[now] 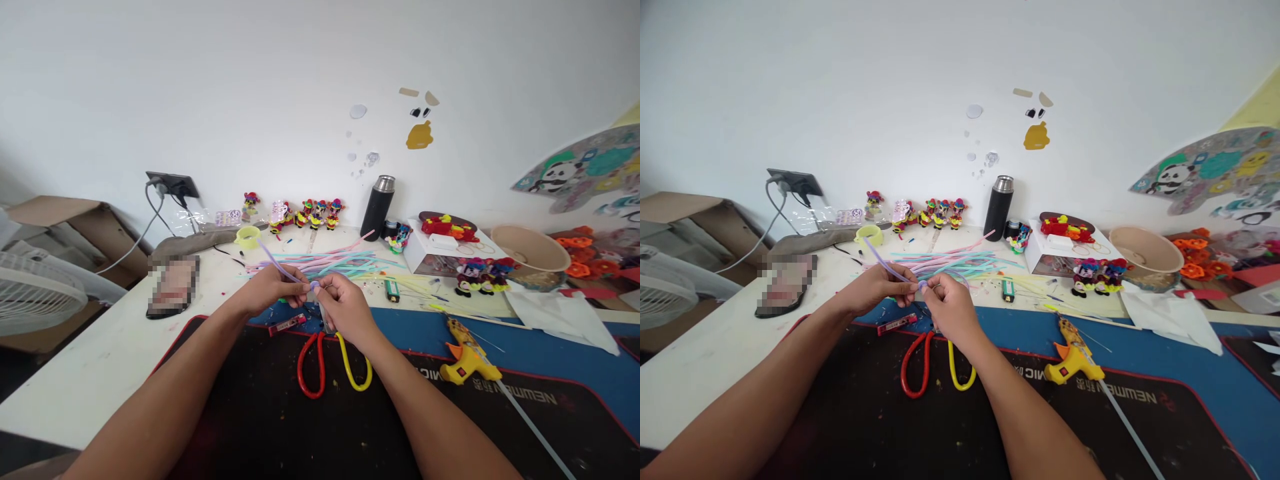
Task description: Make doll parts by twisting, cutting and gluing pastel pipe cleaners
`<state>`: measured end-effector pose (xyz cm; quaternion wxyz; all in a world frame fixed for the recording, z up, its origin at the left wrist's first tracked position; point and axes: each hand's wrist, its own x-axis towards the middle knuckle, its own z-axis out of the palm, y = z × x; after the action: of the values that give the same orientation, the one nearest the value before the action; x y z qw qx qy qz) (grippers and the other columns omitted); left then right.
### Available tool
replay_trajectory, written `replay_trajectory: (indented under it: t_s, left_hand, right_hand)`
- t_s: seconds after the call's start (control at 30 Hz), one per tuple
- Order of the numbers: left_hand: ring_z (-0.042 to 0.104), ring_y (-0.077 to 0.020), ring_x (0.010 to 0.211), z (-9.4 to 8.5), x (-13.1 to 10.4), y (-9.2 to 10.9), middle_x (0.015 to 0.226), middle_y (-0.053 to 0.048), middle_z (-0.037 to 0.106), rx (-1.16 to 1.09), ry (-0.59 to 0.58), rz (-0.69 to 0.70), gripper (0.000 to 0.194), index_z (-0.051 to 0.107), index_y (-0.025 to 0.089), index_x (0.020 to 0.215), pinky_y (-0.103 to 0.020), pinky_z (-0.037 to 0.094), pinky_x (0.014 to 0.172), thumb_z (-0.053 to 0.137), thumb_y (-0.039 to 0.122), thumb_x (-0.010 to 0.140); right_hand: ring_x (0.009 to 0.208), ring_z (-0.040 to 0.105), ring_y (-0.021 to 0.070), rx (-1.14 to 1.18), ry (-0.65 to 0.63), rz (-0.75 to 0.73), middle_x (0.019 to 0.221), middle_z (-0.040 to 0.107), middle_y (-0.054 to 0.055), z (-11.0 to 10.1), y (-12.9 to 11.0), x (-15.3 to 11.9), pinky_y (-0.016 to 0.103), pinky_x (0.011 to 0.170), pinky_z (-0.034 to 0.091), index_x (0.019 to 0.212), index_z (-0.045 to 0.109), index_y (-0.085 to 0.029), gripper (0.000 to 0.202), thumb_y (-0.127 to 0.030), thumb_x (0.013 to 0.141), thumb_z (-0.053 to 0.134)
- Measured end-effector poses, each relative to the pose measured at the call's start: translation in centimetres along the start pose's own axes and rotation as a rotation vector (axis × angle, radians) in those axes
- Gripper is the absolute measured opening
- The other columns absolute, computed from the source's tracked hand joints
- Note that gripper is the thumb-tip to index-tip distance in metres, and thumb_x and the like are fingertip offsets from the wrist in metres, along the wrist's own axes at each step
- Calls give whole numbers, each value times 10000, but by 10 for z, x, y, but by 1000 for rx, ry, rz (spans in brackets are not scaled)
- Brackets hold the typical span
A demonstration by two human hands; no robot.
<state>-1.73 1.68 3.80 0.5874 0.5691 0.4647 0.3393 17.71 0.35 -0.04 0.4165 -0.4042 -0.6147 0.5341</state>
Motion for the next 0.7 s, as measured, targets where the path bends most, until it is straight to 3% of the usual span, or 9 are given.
replay_trajectory:
  t_s: [0.2, 0.43, 0.6, 0.7]
  left_hand:
    - [658, -175, 583, 1, -1, 2, 641, -29, 715, 189, 103, 95, 187, 779, 177, 756, -251, 540, 569, 843, 344, 705]
    - [695, -190, 637, 2, -5, 5, 727, -32, 766, 346, 23, 108, 172, 804, 190, 813, -253, 539, 608, 779, 357, 783]
    - [666, -166, 598, 9, 2, -2, 669, -33, 732, 43, 25, 41, 266, 761, 158, 735, -259, 545, 597, 893, 379, 667]
    - [653, -145, 598, 18, 8, -11, 663, -39, 720, -214, 115, 18, 335, 763, 139, 755, -235, 527, 569, 923, 405, 629]
  right_hand:
    - [324, 447, 113, -111, -41, 17, 494, 465, -101, -4, 2, 0, 226, 368, 331, 890, 556, -252, 123, -357, 943, 590]
    - [360, 422, 127, -267, -63, -18, 476, 458, -87, -3, 2, -1, 235, 402, 275, 851, 571, -253, 75, -287, 911, 602]
    - [338, 451, 130, -117, -17, 10, 462, 484, -93, -2, 2, 1, 236, 389, 344, 873, 550, -251, 149, -375, 952, 574]
    - [318, 434, 118, -18, 16, 19, 447, 492, -98, -3, 2, 2, 224, 368, 352, 888, 548, -246, 210, -441, 956, 583]
